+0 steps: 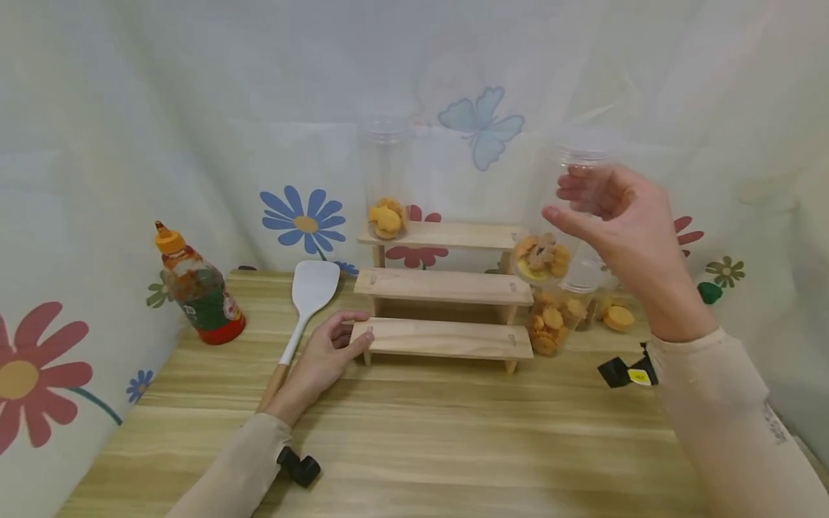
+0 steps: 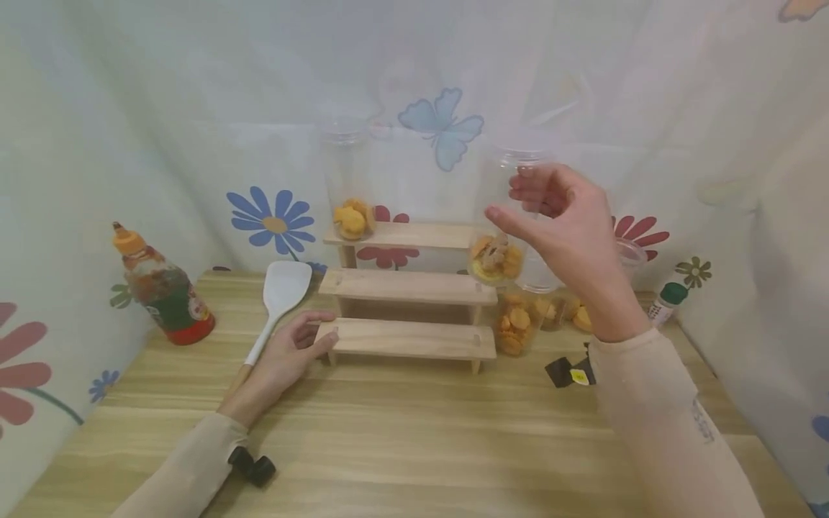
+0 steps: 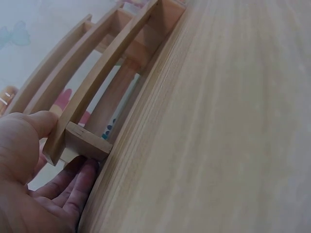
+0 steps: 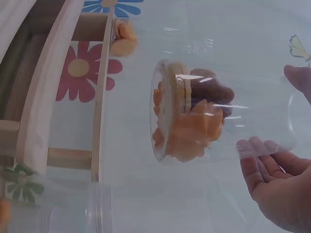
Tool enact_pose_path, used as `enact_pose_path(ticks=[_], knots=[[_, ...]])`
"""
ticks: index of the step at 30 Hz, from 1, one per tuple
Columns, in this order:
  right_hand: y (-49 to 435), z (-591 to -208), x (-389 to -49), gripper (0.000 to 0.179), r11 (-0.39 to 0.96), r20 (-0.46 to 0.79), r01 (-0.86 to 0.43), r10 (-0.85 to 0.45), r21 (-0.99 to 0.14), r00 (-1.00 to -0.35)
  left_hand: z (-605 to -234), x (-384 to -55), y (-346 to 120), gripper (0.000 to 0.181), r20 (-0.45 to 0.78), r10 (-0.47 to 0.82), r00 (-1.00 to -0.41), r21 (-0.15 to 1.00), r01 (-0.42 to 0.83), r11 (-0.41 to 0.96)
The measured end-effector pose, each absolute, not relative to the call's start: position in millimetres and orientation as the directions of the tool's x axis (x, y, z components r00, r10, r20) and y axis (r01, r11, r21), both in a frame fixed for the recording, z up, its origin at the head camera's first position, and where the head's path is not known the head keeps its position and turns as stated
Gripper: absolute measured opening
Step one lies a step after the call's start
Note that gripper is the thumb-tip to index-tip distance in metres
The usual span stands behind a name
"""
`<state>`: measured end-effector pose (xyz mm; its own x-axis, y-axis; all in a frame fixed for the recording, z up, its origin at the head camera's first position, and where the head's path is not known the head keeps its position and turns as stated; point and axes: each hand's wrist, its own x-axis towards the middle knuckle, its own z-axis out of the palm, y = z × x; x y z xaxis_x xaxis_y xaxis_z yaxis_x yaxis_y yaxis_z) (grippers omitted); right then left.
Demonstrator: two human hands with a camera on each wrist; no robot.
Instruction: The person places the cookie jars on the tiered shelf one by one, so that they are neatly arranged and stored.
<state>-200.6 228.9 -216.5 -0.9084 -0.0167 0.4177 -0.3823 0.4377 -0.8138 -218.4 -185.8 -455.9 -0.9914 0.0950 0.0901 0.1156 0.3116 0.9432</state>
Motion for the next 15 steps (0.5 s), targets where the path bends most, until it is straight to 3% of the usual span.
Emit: enact_pose_path(ticks=[8, 15], knots=[[185.5, -209.9, -253.0, 0.061, 0.322, 0.400, -0.410, -0.101, -0.853, -0.911, -455.0, -219.2, -186.0, 0.041, 0.099, 0.102, -0.990, 0.943, 0.126, 0.308], [154.4, -218.1, -288.0, 0.075, 0.328, 0.335, -0.347, -0.095, -0.879, -0.938, -455.4, -217.9, -184.1, 0.043, 0.091, 0.094, -0.991, 0.944, 0.116, 0.308]])
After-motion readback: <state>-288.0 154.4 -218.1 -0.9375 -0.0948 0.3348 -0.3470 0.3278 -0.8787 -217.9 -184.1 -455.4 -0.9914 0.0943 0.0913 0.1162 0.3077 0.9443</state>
